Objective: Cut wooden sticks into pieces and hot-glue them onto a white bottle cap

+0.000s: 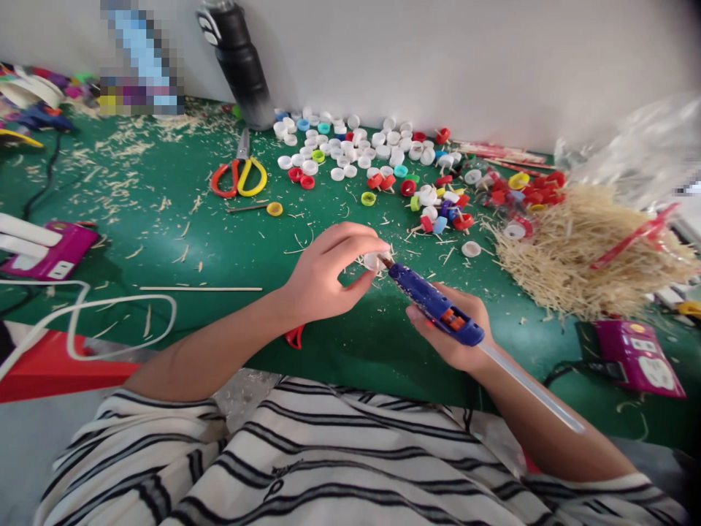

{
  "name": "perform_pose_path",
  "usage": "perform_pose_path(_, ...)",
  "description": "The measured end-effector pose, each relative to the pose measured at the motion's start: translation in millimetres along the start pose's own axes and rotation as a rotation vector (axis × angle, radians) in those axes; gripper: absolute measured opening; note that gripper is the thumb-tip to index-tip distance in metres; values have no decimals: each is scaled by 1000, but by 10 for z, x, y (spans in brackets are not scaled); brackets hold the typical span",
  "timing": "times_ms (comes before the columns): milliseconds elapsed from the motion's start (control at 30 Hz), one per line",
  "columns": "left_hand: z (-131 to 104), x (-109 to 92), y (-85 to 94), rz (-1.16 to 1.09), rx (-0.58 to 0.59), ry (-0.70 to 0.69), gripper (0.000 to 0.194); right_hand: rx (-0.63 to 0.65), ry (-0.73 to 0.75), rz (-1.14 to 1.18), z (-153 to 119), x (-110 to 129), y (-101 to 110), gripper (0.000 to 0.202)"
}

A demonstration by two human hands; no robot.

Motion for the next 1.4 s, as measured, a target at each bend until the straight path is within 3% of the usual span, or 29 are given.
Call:
perform_pose_path(533, -18, 16, -3, 48, 6, 39, 30, 21, -56, 3, -9, -10, -21, 28)
perform_pose_path(1400, -38, 52, 8, 156, 9, -48, 35, 32, -28, 7, 4, 11, -24, 30)
Point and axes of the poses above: each hand's wrist, its own z-axis towards the middle knuckle, its own y-axis out of the back of the hand, x = y × z, the point moved 4 cm from there along z, towards the middle knuckle, and after that the axes turned 2 degrees about -y, right-handed, at the moved point
